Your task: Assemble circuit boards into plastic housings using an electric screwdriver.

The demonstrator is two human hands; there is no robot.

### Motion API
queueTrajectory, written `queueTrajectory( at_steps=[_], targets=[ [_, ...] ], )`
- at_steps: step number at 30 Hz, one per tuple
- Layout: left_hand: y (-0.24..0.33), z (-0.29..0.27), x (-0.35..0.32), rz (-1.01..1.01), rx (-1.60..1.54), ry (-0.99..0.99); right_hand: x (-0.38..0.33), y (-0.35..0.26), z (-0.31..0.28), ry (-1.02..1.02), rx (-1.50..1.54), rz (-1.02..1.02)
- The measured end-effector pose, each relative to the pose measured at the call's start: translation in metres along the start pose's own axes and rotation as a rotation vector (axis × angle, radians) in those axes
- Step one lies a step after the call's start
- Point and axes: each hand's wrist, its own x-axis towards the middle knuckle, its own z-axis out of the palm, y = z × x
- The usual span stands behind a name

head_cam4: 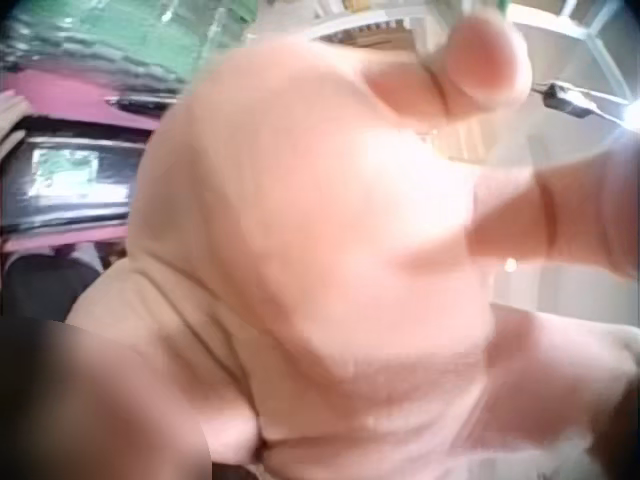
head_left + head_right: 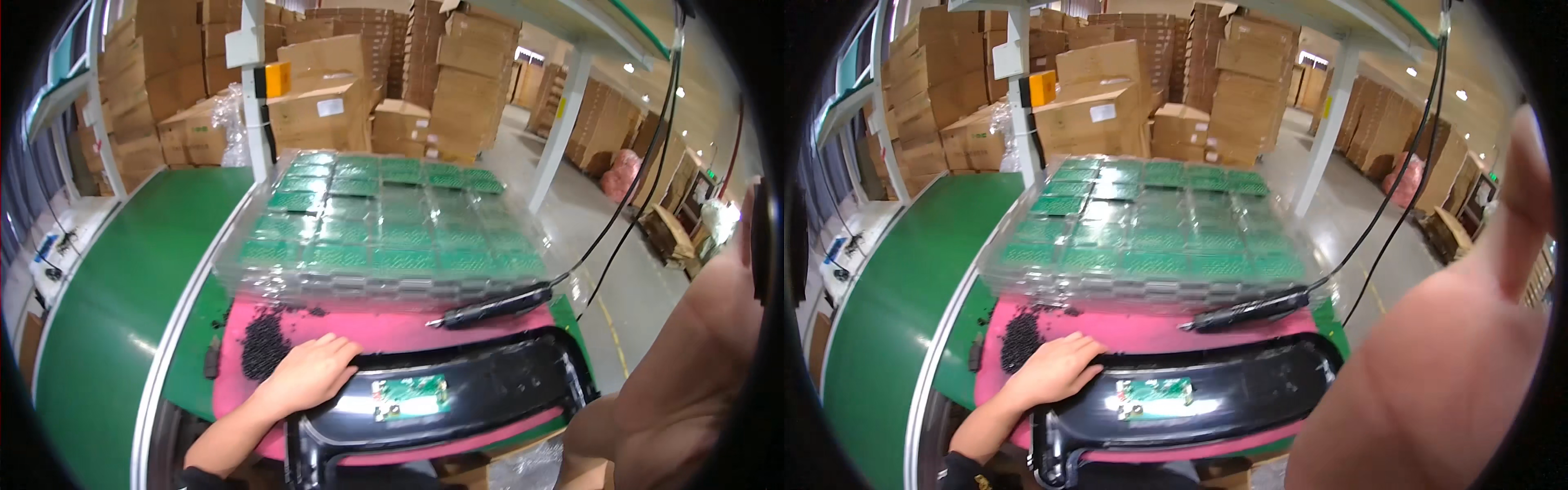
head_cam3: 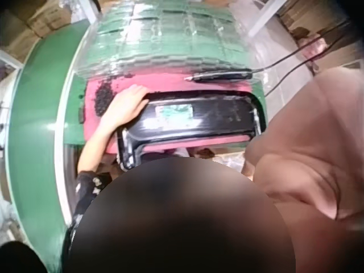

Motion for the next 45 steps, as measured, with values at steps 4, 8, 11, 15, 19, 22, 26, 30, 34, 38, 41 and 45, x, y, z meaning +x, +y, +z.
queueTrajectory(
  at_steps=[4, 8, 11, 15, 19, 22, 26, 30, 34, 38, 41, 45],
  targets=[
    [-0.006, 0.002, -0.007, -0.038, -0.011, 0.013, -0.014, -0.014, 0.016, 0.008, 0.012, 0.07],
    [-0.005, 0.004, -0.008, -0.004, 0.015, 0.031, -0.016, -0.028, 0.035, -0.106, -0.153, 0.053],
    [-0.001, 0.003, 0.004, 0.041, 0.023, 0.027, 0.026, -0.038, 0.04, -1.082, -0.105, 0.111],
    [-0.013, 0.001, -0.006, -0.07, 0.021, -0.022, 0.019, -0.041, 0.069, -1.029, -0.326, -0.429],
    [-0.007, 0.0, -0.001, -0.085, 0.019, -0.054, 0.008, -0.108, 0.092, -0.82, -0.896, 0.139],
    [0.003, -0.008, 0.014, -0.103, -0.02, -0.213, 0.01, -0.093, 0.037, -0.662, -0.826, -0.114],
    [0.007, -0.015, -0.004, -0.1, -0.1, -0.264, 0.028, -0.127, 0.007, -0.771, -0.757, 0.011],
    [0.024, -0.037, -0.035, -0.084, -0.205, -0.02, 0.038, -0.123, -0.01, -0.995, -0.719, -0.099],
    [0.046, -0.082, -0.069, -0.087, -0.237, 0.342, 0.005, -0.094, -0.023, -0.677, -0.624, -0.284],
    [0.03, -0.088, -0.124, -0.374, 0.152, 1.006, -0.016, -0.06, -0.036, -0.598, -0.449, -0.442],
    [0.0, -0.081, -0.17, -0.665, -0.672, 1.398, -0.029, -0.056, -0.044, -0.794, -0.539, -0.113],
    [0.033, -0.085, -0.204, -0.591, -0.989, 1.519, -0.083, 0.021, -0.014, -1.05, -0.338, 0.227]
  ],
)
